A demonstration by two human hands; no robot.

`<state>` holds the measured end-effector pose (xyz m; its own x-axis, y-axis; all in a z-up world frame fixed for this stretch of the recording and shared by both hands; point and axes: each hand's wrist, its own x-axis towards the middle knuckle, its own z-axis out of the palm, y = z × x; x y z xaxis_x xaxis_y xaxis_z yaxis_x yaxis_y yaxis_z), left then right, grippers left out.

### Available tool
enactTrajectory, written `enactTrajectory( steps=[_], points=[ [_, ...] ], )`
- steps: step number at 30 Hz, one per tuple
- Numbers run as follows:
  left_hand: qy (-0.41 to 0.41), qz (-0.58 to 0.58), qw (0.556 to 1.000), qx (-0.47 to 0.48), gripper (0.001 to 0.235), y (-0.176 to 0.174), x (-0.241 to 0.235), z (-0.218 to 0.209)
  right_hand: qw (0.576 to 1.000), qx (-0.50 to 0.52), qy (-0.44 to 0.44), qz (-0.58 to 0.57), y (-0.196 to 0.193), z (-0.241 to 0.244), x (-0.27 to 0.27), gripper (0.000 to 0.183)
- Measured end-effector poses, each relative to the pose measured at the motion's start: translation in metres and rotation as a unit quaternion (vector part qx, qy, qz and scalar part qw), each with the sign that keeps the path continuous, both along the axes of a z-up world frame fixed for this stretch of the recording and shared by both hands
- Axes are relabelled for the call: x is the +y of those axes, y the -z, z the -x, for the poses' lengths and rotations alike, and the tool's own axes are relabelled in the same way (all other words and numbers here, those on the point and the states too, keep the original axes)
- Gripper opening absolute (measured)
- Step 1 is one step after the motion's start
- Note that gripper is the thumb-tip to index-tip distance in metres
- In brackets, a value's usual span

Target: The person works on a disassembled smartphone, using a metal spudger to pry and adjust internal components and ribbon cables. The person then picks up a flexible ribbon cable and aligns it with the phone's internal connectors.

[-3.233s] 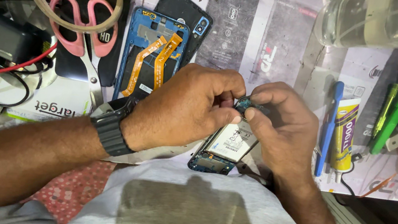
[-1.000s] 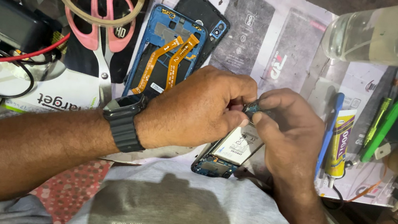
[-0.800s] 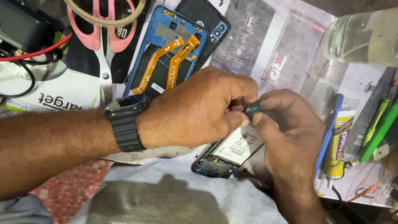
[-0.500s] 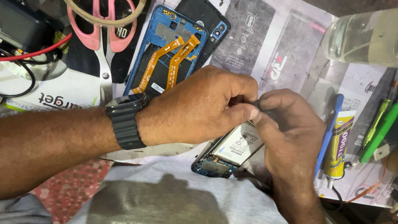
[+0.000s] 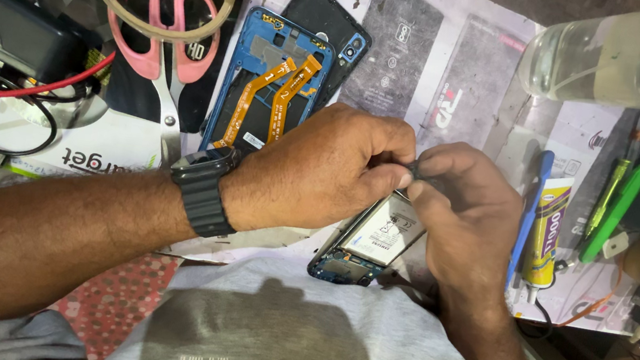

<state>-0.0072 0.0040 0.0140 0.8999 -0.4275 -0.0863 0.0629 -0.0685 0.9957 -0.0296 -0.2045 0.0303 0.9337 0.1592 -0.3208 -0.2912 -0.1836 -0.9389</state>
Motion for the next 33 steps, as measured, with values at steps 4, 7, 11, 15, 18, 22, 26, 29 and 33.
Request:
enactTrajectory(
  steps=[4,7,11,15,18,22,26,29,33],
  points=[
    [0.000,0.008,1.000,-0.004,0.010,-0.002,0.000,-0.002,1.000,-0.001,-0.003,-0.029,0.000,0.001,-0.002,0.021],
    [0.006,0.006,1.000,0.008,0.010,-0.006,0.000,-0.003,1.000,-0.008,-0.006,-0.026,0.000,0.001,-0.003,0.022],
    [0.004,0.004,1.000,0.006,0.010,-0.014,0.000,-0.006,1.000,-0.005,-0.007,-0.022,-0.001,0.002,-0.004,0.022],
    [0.002,-0.003,1.000,0.002,0.010,-0.026,0.001,-0.010,1.000,0.001,-0.005,0.002,-0.003,0.003,-0.003,0.021],
    [0.004,-0.021,1.000,0.007,0.011,-0.035,0.001,-0.013,1.000,-0.001,-0.002,0.029,-0.003,0.003,-0.003,0.021],
    [-0.002,-0.009,1.000,0.020,0.010,-0.041,-0.001,-0.014,1.000,-0.003,-0.006,0.003,-0.005,0.003,-0.003,0.020],
    [-0.003,-0.001,1.000,0.018,0.010,-0.043,-0.002,-0.015,1.000,-0.001,-0.007,0.015,-0.006,0.003,-0.002,0.019],
    [0.001,0.003,1.000,0.020,0.011,-0.045,-0.001,-0.016,1.000,-0.007,-0.010,0.019,-0.008,0.002,0.000,0.017],
    [0.009,0.004,0.999,0.032,0.013,-0.042,-0.001,-0.015,0.999,-0.021,-0.018,0.020,-0.009,0.000,0.003,0.017]
  ],
)
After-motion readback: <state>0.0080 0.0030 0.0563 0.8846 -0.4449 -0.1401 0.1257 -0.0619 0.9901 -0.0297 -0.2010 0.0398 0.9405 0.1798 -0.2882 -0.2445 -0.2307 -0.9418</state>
